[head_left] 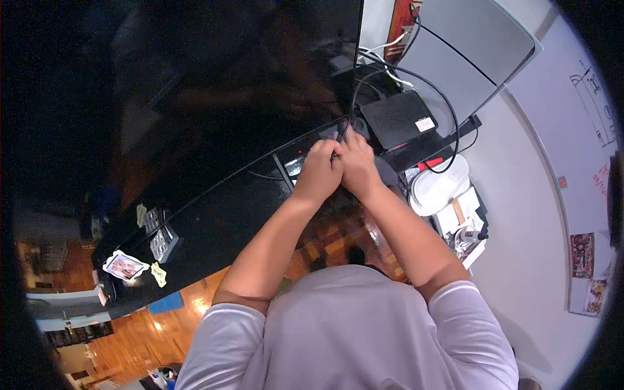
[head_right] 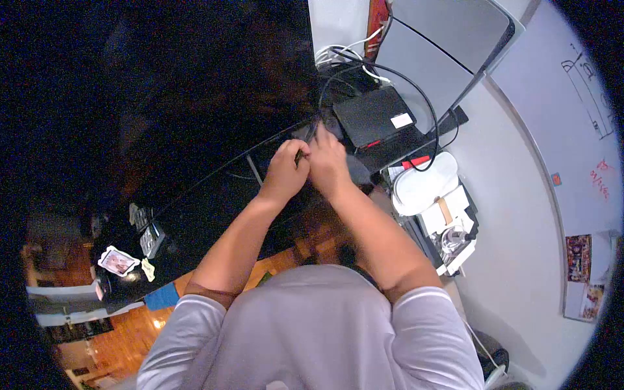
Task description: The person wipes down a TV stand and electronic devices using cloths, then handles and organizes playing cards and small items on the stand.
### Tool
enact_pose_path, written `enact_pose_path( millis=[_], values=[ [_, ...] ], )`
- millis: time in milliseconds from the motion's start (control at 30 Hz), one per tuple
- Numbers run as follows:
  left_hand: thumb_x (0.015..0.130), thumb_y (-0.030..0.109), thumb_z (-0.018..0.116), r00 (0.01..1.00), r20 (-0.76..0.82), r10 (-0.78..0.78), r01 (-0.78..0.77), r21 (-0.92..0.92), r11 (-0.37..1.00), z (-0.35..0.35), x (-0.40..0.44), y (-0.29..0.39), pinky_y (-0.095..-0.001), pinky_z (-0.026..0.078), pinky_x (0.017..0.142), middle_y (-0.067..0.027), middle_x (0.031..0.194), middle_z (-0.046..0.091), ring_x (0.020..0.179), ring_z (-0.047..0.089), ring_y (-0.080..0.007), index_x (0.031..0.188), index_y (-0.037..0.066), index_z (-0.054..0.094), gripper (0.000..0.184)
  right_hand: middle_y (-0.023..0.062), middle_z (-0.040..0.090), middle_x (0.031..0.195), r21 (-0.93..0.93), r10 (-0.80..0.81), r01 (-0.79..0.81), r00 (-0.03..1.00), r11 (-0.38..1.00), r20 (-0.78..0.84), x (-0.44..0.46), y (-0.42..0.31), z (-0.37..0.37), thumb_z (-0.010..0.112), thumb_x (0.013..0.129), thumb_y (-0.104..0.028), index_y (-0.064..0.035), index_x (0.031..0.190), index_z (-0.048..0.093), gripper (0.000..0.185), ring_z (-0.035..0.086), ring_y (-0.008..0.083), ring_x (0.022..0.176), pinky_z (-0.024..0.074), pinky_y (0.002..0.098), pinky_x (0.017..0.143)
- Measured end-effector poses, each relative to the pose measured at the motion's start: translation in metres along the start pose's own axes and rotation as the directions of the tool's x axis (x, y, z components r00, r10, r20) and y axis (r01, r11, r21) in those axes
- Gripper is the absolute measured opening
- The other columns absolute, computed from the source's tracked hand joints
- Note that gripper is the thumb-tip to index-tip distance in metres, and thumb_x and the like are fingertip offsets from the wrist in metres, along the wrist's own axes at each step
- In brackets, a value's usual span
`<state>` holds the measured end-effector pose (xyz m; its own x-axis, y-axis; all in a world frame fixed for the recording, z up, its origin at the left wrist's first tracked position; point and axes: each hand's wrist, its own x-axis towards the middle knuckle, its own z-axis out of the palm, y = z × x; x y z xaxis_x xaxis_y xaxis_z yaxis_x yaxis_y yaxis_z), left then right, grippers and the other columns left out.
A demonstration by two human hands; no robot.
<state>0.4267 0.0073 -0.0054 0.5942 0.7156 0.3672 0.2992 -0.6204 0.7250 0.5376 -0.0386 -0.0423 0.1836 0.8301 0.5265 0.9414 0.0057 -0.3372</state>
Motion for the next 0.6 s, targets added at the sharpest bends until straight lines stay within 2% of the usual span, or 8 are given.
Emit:
enact_pose_path(
  millis=[33, 133, 167, 233, 333, 467, 567, 600],
  values=[
    [0.073, 0.001, 0.051, 1.000, 0.010, -0.001, 0.001, -0.002, 1.000, 0.000, -0.002, 0.001, -0.0390, 0.044, 0.079, -0.0179, 0.092, 0.055, 0.088, 0.054, -0.0366, 0.089, 0.002, 0.054, 0.016, 0.0181, 0.045, 0.125, -0.001, 0.010, -0.010, 1.000, 1.000, 0.002, 0.000, -0.002, 0.005, 0.050, 0.077, -0.011, -0.0003, 0.111, 0.052, 0.036, 0.044, 0.0340, 0.112, 0.0398, 0.0433, 0.087],
    [0.072, -0.002, 0.050, 1.000, -0.021, 0.002, -0.004, -0.067, 0.998, -0.003, 0.000, 0.003, -0.0418, 0.044, 0.079, -0.0190, 0.090, 0.054, 0.089, 0.052, -0.0383, 0.085, 0.001, 0.053, 0.014, 0.0169, 0.052, 0.116, 0.007, -0.171, 0.171, 0.985, 0.985, -0.025, -0.001, -0.002, 0.006, 0.051, 0.075, -0.010, 0.0003, 0.105, 0.055, 0.031, 0.047, 0.0335, 0.107, 0.0408, 0.0430, 0.084],
    [0.072, -0.002, 0.050, 1.000, -0.022, 0.021, -0.022, -0.054, 0.998, -0.003, 0.000, 0.002, -0.0414, 0.044, 0.080, -0.0191, 0.091, 0.053, 0.090, 0.052, -0.0380, 0.086, 0.001, 0.053, 0.014, 0.0169, 0.052, 0.116, 0.000, -0.167, 0.167, 0.986, 0.986, -0.027, -0.004, 0.000, 0.000, 0.051, 0.075, -0.010, 0.0003, 0.105, 0.055, 0.031, 0.047, 0.0335, 0.107, 0.0408, 0.0430, 0.084],
    [0.072, -0.002, 0.050, 0.999, -0.022, 0.043, -0.044, -0.046, 0.998, -0.002, -0.001, -0.001, -0.0411, 0.043, 0.080, -0.0191, 0.091, 0.053, 0.090, 0.052, -0.0378, 0.086, 0.001, 0.053, 0.015, 0.0144, 0.056, 0.109, 0.191, -0.092, 0.052, 0.974, 0.980, 0.205, -0.012, -0.006, -0.019, 0.053, 0.072, -0.007, -0.0024, 0.101, 0.057, 0.029, 0.050, 0.0313, 0.105, 0.0406, 0.0414, 0.084],
    [0.071, -0.003, 0.050, 0.996, -0.025, 0.081, -0.082, -0.042, 0.996, 0.000, -0.001, -0.004, -0.0402, 0.043, 0.080, -0.0182, 0.092, 0.053, 0.091, 0.052, -0.0369, 0.088, 0.002, 0.053, 0.018, 0.0117, 0.056, 0.106, 0.293, -0.010, -0.061, 0.973, 0.954, 0.233, -0.042, -0.006, -0.037, 0.053, 0.066, -0.001, -0.0058, 0.090, 0.057, 0.024, 0.049, 0.0306, 0.104, 0.0377, 0.0398, 0.089],
    [0.070, -0.004, 0.052, 0.990, -0.018, 0.142, -0.142, -0.019, 0.990, 0.005, -0.004, -0.004, -0.0393, 0.043, 0.081, -0.0161, 0.092, 0.053, 0.091, 0.052, -0.0354, 0.090, 0.003, 0.053, 0.021, 0.0109, 0.058, 0.096, 0.318, -0.051, 0.014, 0.993, 0.948, 0.110, -0.078, 0.013, -0.050, 0.051, 0.063, 0.004, -0.0035, 0.083, 0.056, 0.022, 0.051, 0.0323, 0.097, 0.0402, 0.0395, 0.087],
    [0.069, -0.002, 0.057, 0.979, 0.009, 0.202, -0.202, -0.016, 0.979, 0.008, -0.006, -0.012, -0.0400, 0.043, 0.081, -0.0152, 0.095, 0.052, 0.094, 0.051, -0.0340, 0.090, 0.004, 0.053, 0.022, 0.0092, 0.060, 0.092, 0.400, 0.081, -0.112, 0.992, 0.910, 0.093, -0.097, 0.023, -0.068, 0.046, 0.067, 0.006, -0.0025, 0.081, 0.056, 0.019, 0.054, 0.0272, 0.093, 0.0415, 0.0354, 0.086],
    [0.070, 0.001, 0.060, 0.975, 0.025, 0.222, -0.223, 0.043, 0.974, 0.007, -0.009, -0.010, -0.0406, 0.042, 0.082, -0.0146, 0.098, 0.051, 0.096, 0.050, -0.0337, 0.092, 0.005, 0.054, 0.024, 0.0085, 0.060, 0.093, 0.553, 0.272, -0.314, 0.949, 0.772, 0.160, -0.103, 0.025, -0.073, 0.044, 0.070, 0.006, -0.0023, 0.082, 0.056, 0.019, 0.054, 0.0236, 0.093, 0.0409, 0.0330, 0.087]
  ],
)
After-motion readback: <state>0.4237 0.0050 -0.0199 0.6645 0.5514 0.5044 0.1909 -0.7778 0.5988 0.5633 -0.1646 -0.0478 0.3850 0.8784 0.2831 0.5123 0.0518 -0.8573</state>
